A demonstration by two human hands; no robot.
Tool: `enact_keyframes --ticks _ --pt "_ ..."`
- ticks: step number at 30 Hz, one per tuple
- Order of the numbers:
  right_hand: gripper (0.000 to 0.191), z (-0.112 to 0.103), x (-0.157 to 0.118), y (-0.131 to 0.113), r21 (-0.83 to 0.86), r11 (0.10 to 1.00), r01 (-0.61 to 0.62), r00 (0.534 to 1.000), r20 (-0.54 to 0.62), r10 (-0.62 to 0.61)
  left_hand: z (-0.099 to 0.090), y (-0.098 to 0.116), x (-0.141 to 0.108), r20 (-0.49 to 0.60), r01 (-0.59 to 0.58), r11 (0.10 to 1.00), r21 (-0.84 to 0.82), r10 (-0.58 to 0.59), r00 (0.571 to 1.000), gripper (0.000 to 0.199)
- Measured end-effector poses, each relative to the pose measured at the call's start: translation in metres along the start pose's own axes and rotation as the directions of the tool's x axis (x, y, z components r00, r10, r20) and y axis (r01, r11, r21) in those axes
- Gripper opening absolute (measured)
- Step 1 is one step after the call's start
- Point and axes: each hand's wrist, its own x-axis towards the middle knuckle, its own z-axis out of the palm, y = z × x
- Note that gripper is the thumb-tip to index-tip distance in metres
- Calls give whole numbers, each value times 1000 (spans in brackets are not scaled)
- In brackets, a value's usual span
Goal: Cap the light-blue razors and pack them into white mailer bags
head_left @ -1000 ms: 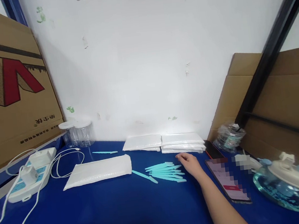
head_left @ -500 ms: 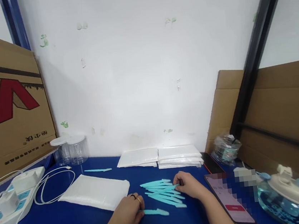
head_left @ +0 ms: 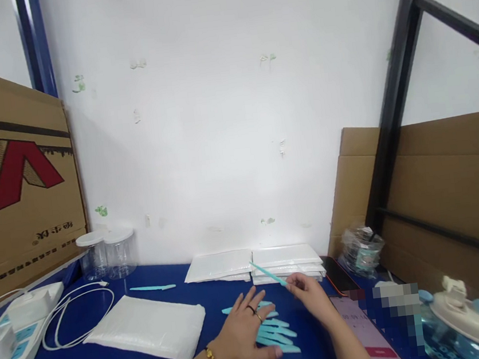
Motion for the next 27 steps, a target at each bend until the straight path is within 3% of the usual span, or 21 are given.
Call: enact_keyframes --ticks 3,6,11,14,16,18,22,27 --pt "23 -1 3 4 81 995 -51 996 -68 57 10 -8 -3 113 -18 1000 -4 18 993 90" --pt "22 3 3 3 107 992 -67 997 -40 71 16 -14 -19 100 5 1000 25 -7 995 79" --pt "19 15 1 1 145 987 -63 993 104 49 17 -17 -48 50 -18 998 57 15 999 63" --pt "17 26 -2 0 188 981 -53 983 182 19 10 -20 -43 -131 55 994 90 -43 990 62" --pt "18 33 -5 -2 220 973 -66 974 225 15 2 -25 -31 -318 179 979 95 -141 938 57" --pt "20 39 -6 -5 263 961 -89 966 256 19 -6 -32 -15 -379 274 959 67 -229 897 47" --pt "26 42 -6 -7 312 942 -124 965 260 41 -16 -53 5 -186 302 953 -9 -299 936 22" --pt "28 28 3 9 237 963 -131 980 178 90 -21 -88 -2 -159 390 920 -27 -389 907 19"
